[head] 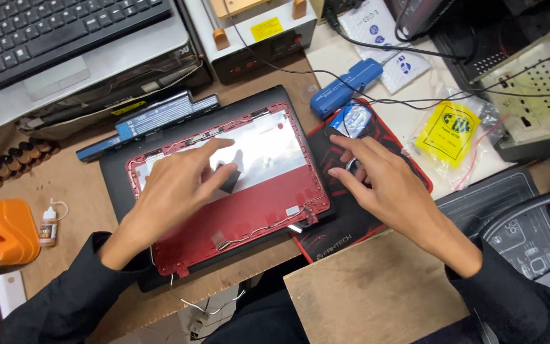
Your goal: Disassembling a laptop screen assembly, removing the LCD panel from the outer shell and disconnecting internal video cables.
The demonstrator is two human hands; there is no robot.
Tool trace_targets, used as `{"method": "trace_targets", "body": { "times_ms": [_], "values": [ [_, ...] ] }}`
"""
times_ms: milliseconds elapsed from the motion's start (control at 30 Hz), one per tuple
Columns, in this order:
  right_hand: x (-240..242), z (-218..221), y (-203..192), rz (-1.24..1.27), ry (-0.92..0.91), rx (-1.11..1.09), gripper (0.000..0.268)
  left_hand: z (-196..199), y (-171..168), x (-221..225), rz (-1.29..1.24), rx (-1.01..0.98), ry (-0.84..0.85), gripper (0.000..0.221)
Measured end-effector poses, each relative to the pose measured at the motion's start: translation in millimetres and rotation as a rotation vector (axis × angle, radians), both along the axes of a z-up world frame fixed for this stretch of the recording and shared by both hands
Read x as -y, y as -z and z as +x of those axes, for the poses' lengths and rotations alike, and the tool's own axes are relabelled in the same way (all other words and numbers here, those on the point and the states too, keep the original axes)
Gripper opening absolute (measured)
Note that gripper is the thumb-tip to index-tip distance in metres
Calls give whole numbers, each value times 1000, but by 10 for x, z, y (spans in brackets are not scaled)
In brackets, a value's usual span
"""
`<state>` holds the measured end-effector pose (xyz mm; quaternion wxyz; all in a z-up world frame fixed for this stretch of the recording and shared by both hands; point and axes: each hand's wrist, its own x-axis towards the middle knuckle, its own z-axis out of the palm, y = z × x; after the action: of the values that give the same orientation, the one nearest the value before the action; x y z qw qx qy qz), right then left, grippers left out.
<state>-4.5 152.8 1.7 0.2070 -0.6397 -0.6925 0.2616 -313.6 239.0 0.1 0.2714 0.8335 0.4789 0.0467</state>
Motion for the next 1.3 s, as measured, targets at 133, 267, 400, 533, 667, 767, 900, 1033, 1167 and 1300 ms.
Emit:
{"method": "trace_targets", "body": {
  "times_ms": [133, 267, 400, 533, 667, 767, 900, 1033, 1167, 1300],
  "values": [
    [269, 275, -124, -37, 96, -34, 46, 486, -52, -6, -46, 119, 195, 35],
    [624, 591, -214, -8, 112, 59, 41, 1099, -57, 35, -38, 309, 502, 31],
    [996, 887, -306, -73, 273, 66, 42, 1811, -145, 172, -173, 317, 677, 34],
    [1464, 1188, -337, -92, 429, 47, 42, 2499, -18, 429, -131, 340, 829, 27],
    [2036, 1424, -356, -87, 560, 14, 43, 3059, 116, 836, 20, 238, 1011, 26],
    [2465, 1576, -448, -103, 665, 0, 42, 3405, 59, 1151, -52, 258, 1112, 26],
    [3065, 1810, -442, 8, 777, -5, 19, 3793, -6, 1541, -178, 377, 1183, 27],
    [3579, 2147, -300, 134, 941, 67, 21, 4131, -193, 1928, -364, 401, 1265, 25],
    [3937, 2486, -165, 313, 1155, 203, 24, 4477, -124, 2372, -395, 532, 1282, 17],
    [4071, 2806, -142, 563, 1177, 279, 15, 4856, -35, 2765, -482, 630, 1280, 21]
  ]
}}
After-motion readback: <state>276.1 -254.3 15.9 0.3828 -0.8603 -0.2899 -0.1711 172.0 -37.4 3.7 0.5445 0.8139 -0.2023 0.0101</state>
